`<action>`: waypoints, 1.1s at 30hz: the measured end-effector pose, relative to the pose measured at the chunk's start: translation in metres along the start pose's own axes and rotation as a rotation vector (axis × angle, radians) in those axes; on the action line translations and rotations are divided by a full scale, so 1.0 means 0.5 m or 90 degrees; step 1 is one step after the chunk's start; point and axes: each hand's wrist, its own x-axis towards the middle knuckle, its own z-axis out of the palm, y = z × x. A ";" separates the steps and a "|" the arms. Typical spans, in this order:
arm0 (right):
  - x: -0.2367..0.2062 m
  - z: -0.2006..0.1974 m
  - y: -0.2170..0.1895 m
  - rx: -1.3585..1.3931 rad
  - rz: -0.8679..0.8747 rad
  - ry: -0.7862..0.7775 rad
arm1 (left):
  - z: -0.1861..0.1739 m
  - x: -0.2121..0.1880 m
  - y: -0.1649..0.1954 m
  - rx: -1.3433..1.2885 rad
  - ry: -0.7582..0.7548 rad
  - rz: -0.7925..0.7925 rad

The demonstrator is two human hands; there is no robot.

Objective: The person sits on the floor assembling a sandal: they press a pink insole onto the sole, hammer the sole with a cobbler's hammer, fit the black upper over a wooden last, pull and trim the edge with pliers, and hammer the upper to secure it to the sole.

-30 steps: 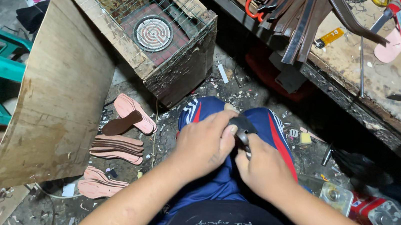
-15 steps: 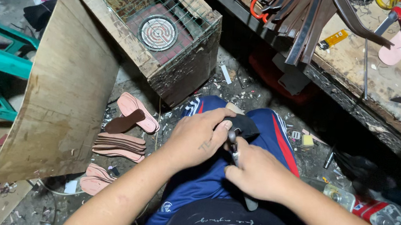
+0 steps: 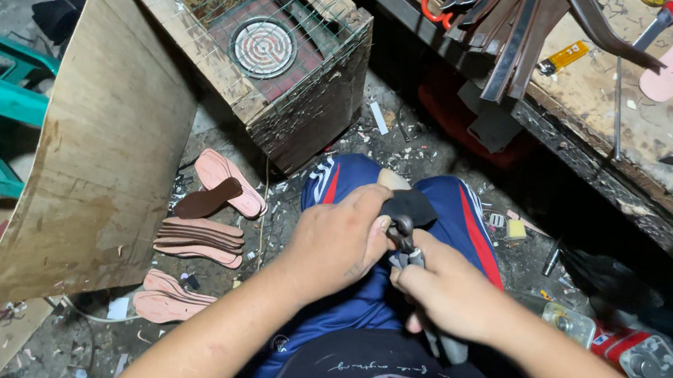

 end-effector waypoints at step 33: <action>0.025 0.042 -0.021 0.197 0.125 -0.084 | -0.022 -0.021 -0.049 0.010 -0.038 0.018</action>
